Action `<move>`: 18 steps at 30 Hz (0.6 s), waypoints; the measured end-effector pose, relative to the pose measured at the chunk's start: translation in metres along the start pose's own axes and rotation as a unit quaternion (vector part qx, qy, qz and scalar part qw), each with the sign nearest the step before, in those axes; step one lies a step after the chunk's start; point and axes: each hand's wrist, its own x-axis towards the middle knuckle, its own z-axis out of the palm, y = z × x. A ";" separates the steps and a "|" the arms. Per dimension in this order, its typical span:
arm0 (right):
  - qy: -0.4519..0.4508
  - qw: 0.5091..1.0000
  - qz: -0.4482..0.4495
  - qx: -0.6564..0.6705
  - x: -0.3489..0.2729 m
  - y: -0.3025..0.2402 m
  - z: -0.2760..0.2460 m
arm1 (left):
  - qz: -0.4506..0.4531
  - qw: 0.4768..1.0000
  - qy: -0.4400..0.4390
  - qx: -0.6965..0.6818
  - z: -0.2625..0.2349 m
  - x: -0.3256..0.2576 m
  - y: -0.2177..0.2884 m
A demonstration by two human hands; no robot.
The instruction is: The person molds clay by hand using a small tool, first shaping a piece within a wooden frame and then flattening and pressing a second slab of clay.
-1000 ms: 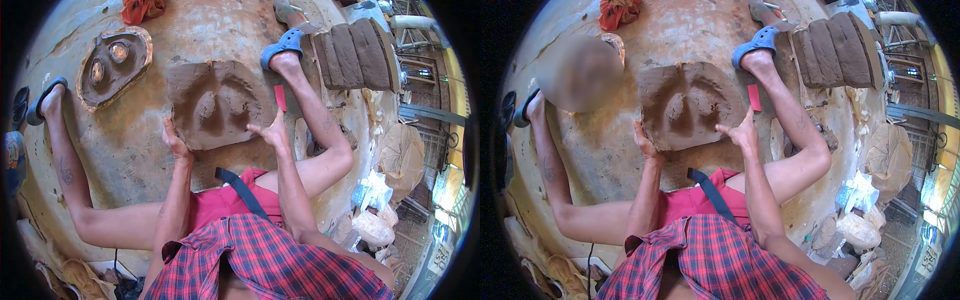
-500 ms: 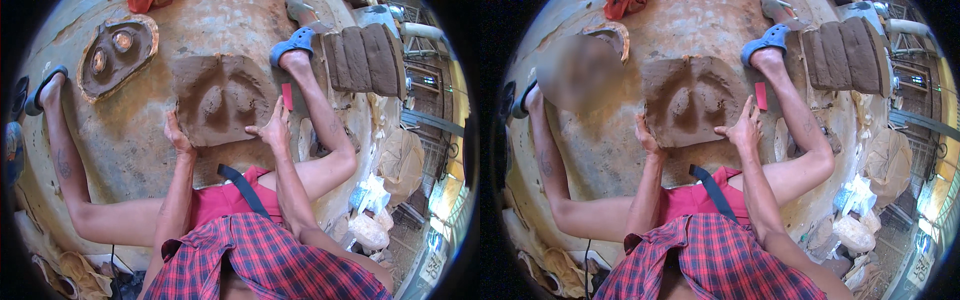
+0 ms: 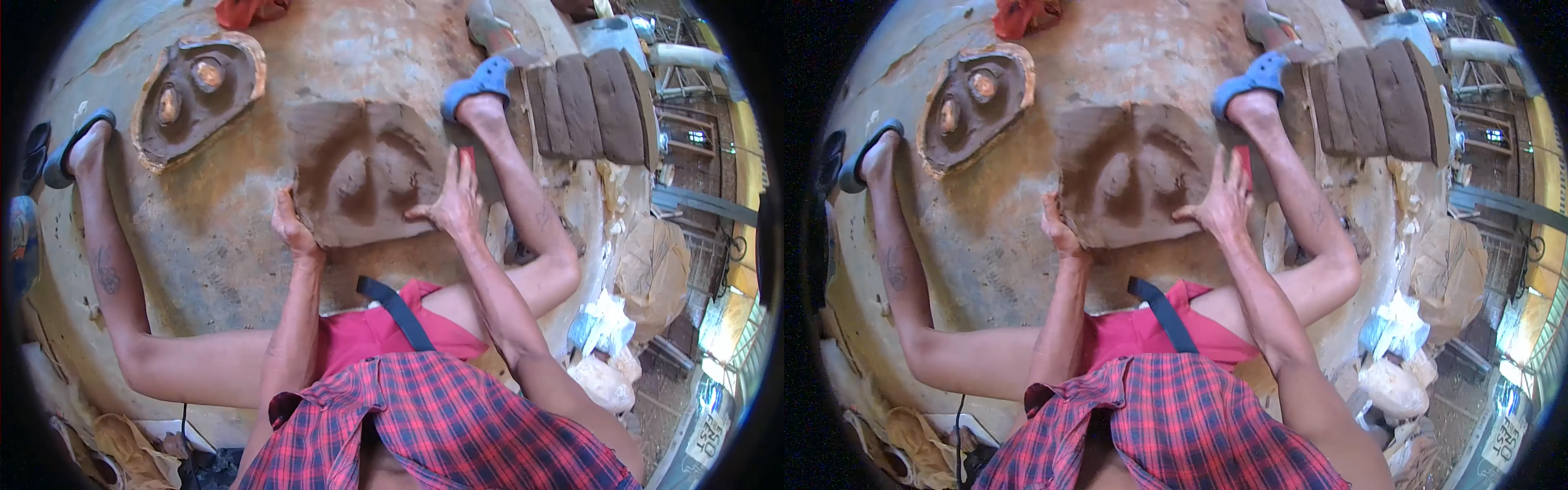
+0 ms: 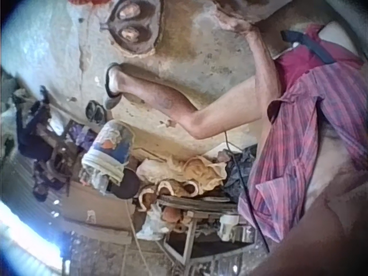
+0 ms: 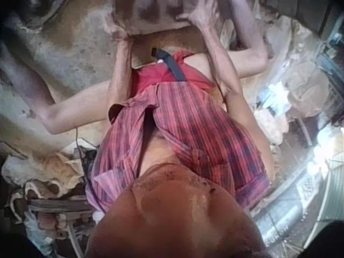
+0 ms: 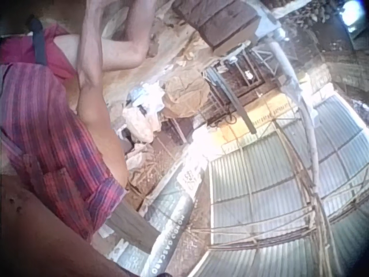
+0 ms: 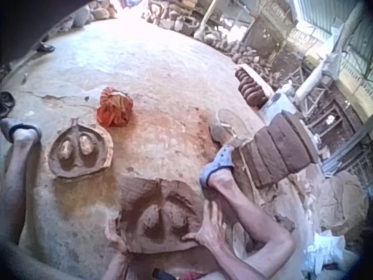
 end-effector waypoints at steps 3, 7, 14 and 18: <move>-0.022 0.997 0.024 -0.076 -0.012 -0.027 -0.010 | 0.000 1.000 -0.011 0.018 0.007 0.005 0.007; 0.057 0.989 -0.134 -0.037 -0.009 -0.070 -0.022 | -0.030 0.999 -0.006 0.015 0.002 0.038 0.020; 0.048 0.886 -0.455 -0.073 0.061 -0.146 -0.003 | 0.002 0.989 -0.103 0.102 0.015 0.011 0.044; 0.007 0.783 -0.609 -0.125 0.085 -0.198 0.000 | 0.065 0.938 -0.158 0.302 0.021 -0.012 0.061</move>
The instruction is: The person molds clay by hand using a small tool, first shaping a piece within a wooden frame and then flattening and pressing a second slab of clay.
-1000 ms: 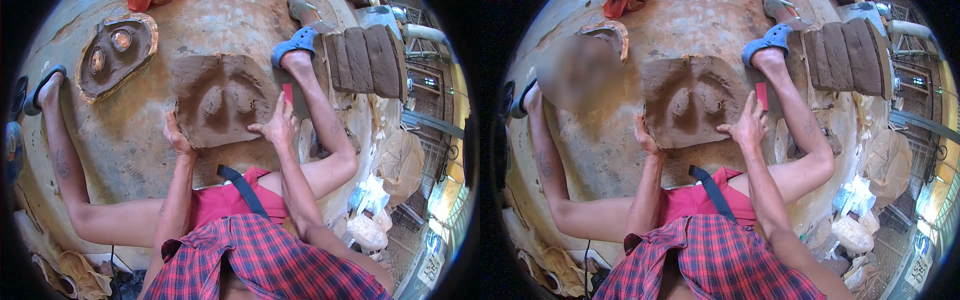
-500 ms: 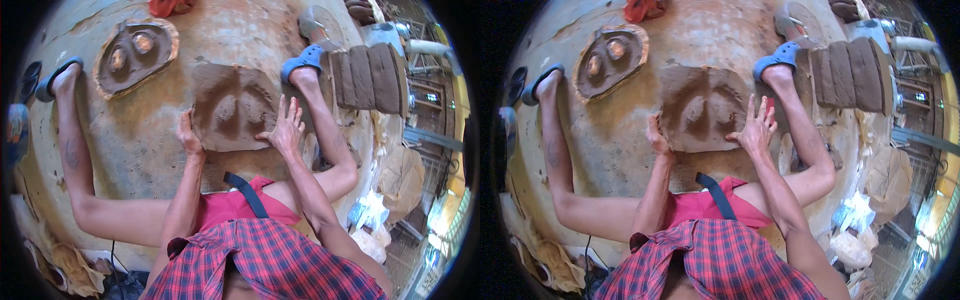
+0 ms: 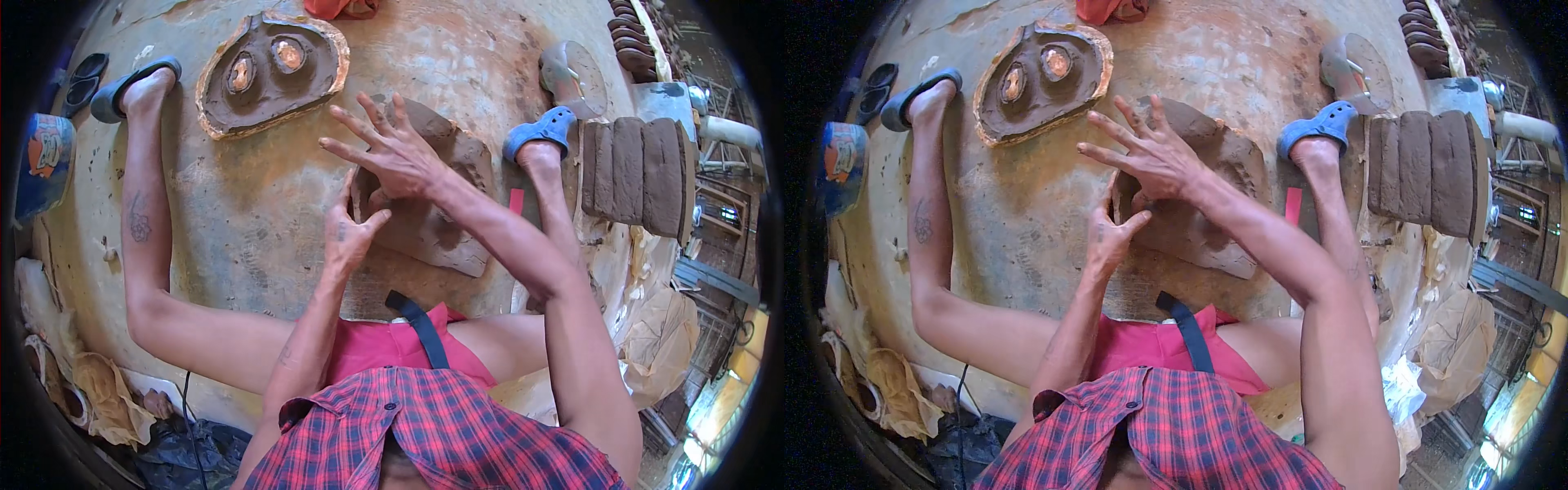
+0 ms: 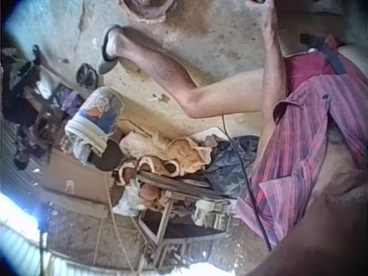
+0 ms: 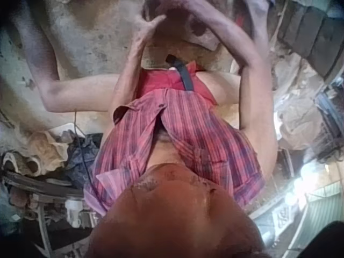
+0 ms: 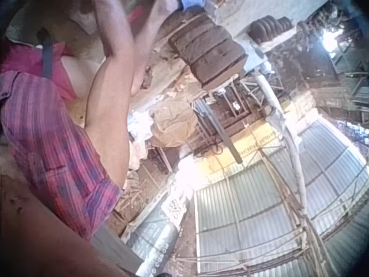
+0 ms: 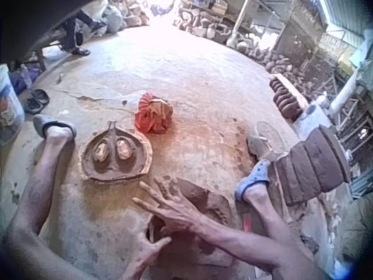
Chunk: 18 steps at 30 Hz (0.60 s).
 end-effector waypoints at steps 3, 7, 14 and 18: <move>-0.044 0.998 -0.030 -0.020 0.019 0.010 0.003 | -0.011 0.997 0.017 0.068 -0.001 -0.002 -0.009; 0.003 0.996 -0.077 -0.036 0.014 0.013 0.010 | -0.033 0.996 0.012 0.080 -0.002 -0.001 -0.006; -0.058 0.995 0.058 -0.051 0.012 0.022 -0.001 | 0.000 0.994 0.031 0.100 0.007 -0.002 -0.020; -0.014 0.999 0.033 -0.027 0.005 0.021 0.001 | -0.013 0.998 0.029 0.055 0.004 -0.005 -0.025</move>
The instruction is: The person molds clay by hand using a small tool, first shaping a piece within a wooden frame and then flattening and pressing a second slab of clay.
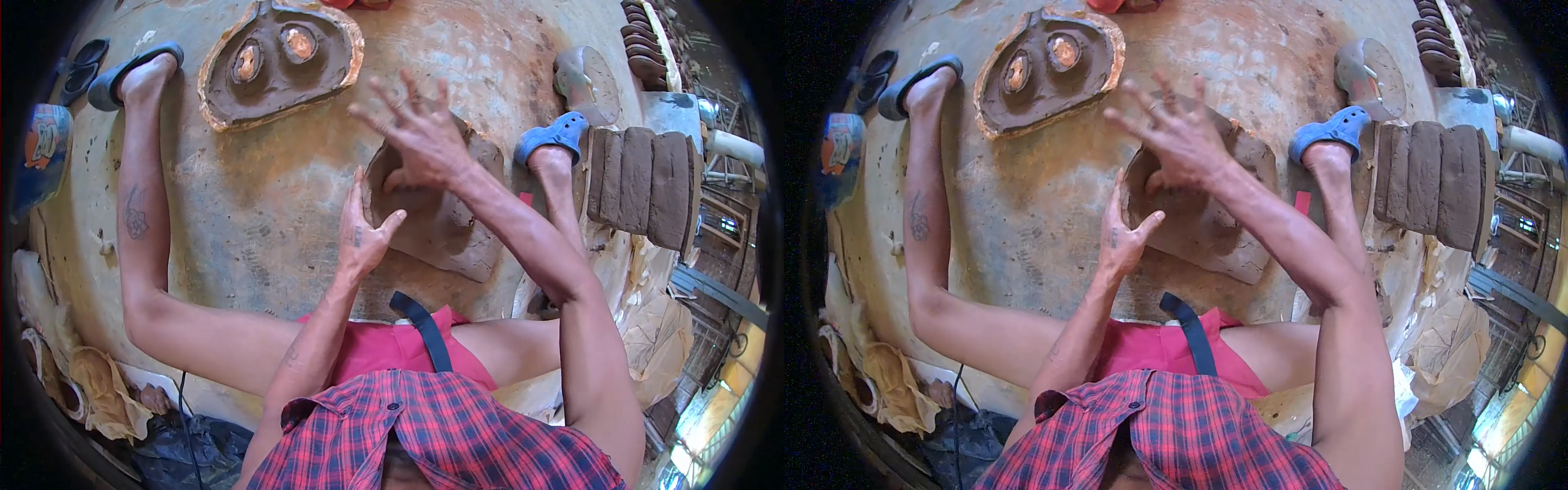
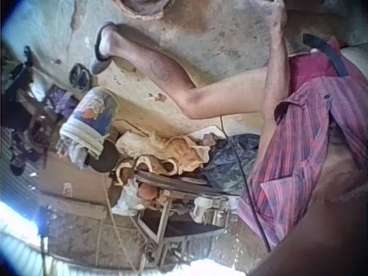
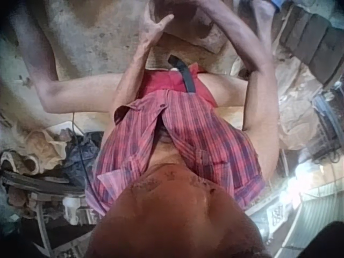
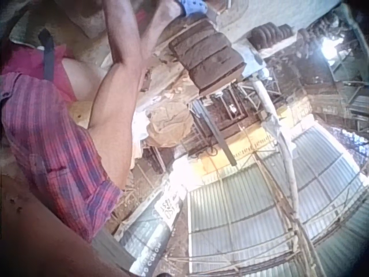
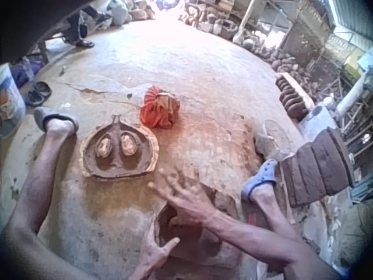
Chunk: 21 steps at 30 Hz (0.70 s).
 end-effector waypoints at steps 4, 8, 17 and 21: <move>-0.006 0.993 0.121 0.003 -0.006 0.015 0.007 | 0.006 0.999 -0.005 0.032 0.004 0.002 0.009; 0.026 0.990 0.138 -0.014 -0.011 0.007 0.010 | 0.013 0.999 0.002 0.032 -0.004 -0.002 0.004; 0.060 0.969 0.233 -0.049 -0.032 0.013 0.019 | 0.010 1.000 -0.010 0.008 -0.002 -0.001 0.004; 0.057 0.940 0.334 0.031 -0.040 0.023 0.026 | 0.011 1.000 -0.004 0.025 0.003 0.003 0.007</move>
